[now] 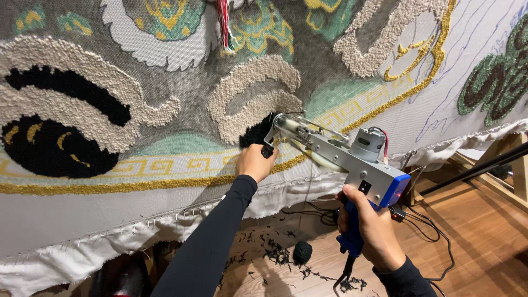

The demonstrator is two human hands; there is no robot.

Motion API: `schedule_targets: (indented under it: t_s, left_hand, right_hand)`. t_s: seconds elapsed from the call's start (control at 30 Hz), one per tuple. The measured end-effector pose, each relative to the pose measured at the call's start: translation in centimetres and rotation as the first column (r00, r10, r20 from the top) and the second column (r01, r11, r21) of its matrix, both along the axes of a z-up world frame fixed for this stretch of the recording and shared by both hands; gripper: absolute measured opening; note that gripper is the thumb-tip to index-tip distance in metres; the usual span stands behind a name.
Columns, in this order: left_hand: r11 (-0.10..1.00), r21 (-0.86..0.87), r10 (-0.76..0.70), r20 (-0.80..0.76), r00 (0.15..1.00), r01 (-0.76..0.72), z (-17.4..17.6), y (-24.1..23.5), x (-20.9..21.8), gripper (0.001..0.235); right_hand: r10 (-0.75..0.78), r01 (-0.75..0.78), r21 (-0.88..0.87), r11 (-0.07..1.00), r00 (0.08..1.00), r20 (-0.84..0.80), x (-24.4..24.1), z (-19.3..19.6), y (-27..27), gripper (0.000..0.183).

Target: The person uses a handheld tufting gun to apply black yarn into a stretched canvas, following a pre-drawn design. The person holds the gun with the right hand and guides the yarn with the left hand while moving the tool across the fabric surface.

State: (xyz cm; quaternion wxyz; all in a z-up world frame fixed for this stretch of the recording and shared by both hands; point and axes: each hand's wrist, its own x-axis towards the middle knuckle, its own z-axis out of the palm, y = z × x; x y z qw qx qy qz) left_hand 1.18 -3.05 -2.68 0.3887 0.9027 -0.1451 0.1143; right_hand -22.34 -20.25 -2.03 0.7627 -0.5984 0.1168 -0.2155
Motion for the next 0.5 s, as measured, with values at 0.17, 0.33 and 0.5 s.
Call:
schedule_targets:
  t_s: [0.17, 0.33, 0.5]
  left_hand:
    - [1.0, 0.002, -0.006, 0.005, 1.0, 0.006, 0.0, -0.2, 0.2, 0.036]
    - [0.999, -0.019, -0.026, 0.04, 0.999, 0.027, -1.4, -0.7, 1.5, 0.036]
    - [0.903, -0.392, -0.303, -0.295, 0.906, 0.175, -4.8, -3.4, 2.8, 0.048]
  right_hand:
    - [0.007, -0.008, 0.032, 0.999, 1.0, 0.018, 0.0, 0.0, 0.0, 0.027]
    - [0.041, -0.041, 0.044, 0.998, 0.999, 0.008, 0.0, -0.3, -0.7, 0.027]
    - [0.058, -0.057, 0.041, 0.998, 0.998, -0.031, -0.6, -0.3, -3.0, 0.029]
